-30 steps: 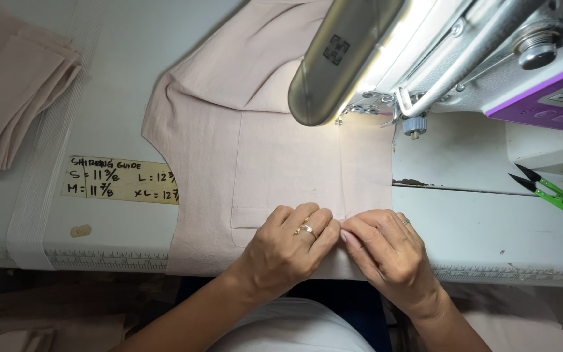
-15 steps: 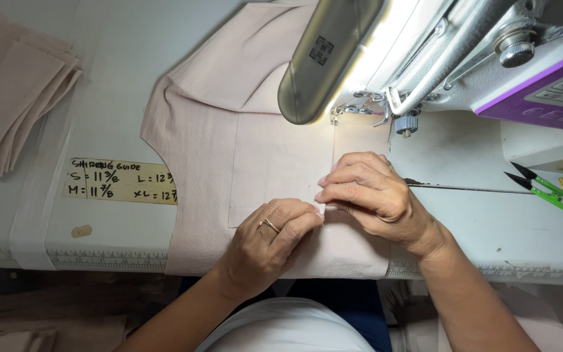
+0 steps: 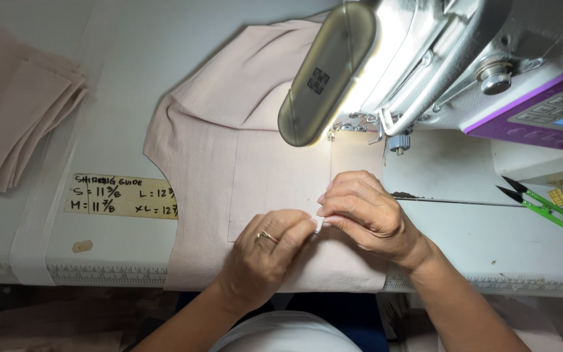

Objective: Folding and aligning fabric pieces on a garment at a sewing station

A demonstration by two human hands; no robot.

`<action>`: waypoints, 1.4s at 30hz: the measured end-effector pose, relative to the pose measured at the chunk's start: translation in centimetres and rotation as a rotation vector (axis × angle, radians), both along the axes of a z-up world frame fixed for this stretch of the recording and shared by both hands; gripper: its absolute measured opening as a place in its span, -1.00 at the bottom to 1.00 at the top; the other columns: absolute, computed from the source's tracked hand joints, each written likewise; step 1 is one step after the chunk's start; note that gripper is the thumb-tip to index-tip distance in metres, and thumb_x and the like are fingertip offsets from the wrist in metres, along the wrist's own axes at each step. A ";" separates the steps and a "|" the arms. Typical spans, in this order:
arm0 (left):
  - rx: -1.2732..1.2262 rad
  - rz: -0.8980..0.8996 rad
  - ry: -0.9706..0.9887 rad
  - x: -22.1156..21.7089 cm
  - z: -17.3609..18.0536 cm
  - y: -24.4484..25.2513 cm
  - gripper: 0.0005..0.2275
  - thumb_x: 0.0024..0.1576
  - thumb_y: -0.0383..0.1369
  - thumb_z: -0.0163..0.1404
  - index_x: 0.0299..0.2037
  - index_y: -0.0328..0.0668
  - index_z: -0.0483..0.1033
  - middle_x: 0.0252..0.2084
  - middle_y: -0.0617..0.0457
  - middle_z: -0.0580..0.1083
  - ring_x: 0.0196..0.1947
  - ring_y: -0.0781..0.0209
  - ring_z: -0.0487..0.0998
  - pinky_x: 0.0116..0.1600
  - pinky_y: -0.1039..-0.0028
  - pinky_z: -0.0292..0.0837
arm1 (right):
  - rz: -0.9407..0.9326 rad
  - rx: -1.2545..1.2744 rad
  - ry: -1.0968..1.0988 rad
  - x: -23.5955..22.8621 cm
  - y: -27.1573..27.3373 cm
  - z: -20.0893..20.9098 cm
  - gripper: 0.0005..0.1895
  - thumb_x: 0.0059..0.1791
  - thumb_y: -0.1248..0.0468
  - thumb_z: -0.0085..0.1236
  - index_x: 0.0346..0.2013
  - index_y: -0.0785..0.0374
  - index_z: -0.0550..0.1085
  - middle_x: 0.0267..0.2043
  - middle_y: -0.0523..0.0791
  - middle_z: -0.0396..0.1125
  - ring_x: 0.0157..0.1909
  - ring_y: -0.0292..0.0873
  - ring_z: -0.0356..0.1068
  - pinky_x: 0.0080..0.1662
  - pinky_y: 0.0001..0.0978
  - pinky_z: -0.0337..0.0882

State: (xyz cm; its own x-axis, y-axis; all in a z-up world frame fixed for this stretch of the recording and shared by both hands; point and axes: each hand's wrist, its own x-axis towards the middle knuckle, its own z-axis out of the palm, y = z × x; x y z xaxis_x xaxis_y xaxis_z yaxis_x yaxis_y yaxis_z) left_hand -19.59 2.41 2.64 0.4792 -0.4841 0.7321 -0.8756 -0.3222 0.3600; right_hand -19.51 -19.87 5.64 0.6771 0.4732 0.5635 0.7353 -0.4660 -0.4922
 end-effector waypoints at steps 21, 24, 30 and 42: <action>0.118 0.007 -0.154 -0.1 -0.5 0.6 -0.81 0.31 -0.58 -0.09 0.06 -0.23 0.51 -0.08 0.02 0.46 -0.21 0.16 0.52 -0.19 0.35 0.37 | -0.316 -0.464 -0.274 4.7 -1.4 -1.4 -0.90 0.13 0.49 0.06 -0.08 0.31 0.46 -0.09 -0.05 0.37 -0.09 -0.05 0.42 0.01 -0.25 0.43; 0.075 0.023 -0.152 -0.1 -0.1 0.3 -0.86 0.32 -0.53 -0.06 -0.01 -0.22 0.53 -0.14 0.06 0.47 -0.27 0.20 0.52 -0.22 0.38 0.32 | -0.331 -0.467 -0.304 4.8 -1.5 -2.1 -0.88 0.09 0.53 0.11 -0.12 0.31 0.46 -0.14 -0.06 0.35 -0.14 -0.06 0.41 -0.04 -0.26 0.44; 0.052 -0.005 -0.095 -0.3 0.0 0.2 -0.87 0.30 -0.54 -0.08 -0.05 -0.21 0.53 -0.17 0.08 0.46 -0.31 0.19 0.51 -0.23 0.37 0.27 | -0.292 -0.326 -0.019 2.7 -2.1 -2.0 -0.66 0.08 0.47 0.16 0.16 0.31 0.44 0.06 0.01 0.33 -0.01 0.09 0.27 0.11 -0.14 0.32; 0.268 -0.009 -0.153 0.0 0.8 -0.3 -0.88 0.26 -0.56 -0.09 -0.28 -0.11 0.44 -0.32 0.07 0.40 -0.35 0.14 0.38 -0.28 0.39 0.20 | -0.419 -0.307 -0.055 -11.6 1.8 -3.4 -0.68 0.08 0.30 0.10 0.08 0.42 0.47 0.12 0.07 0.37 0.23 0.17 0.39 0.28 -0.05 0.42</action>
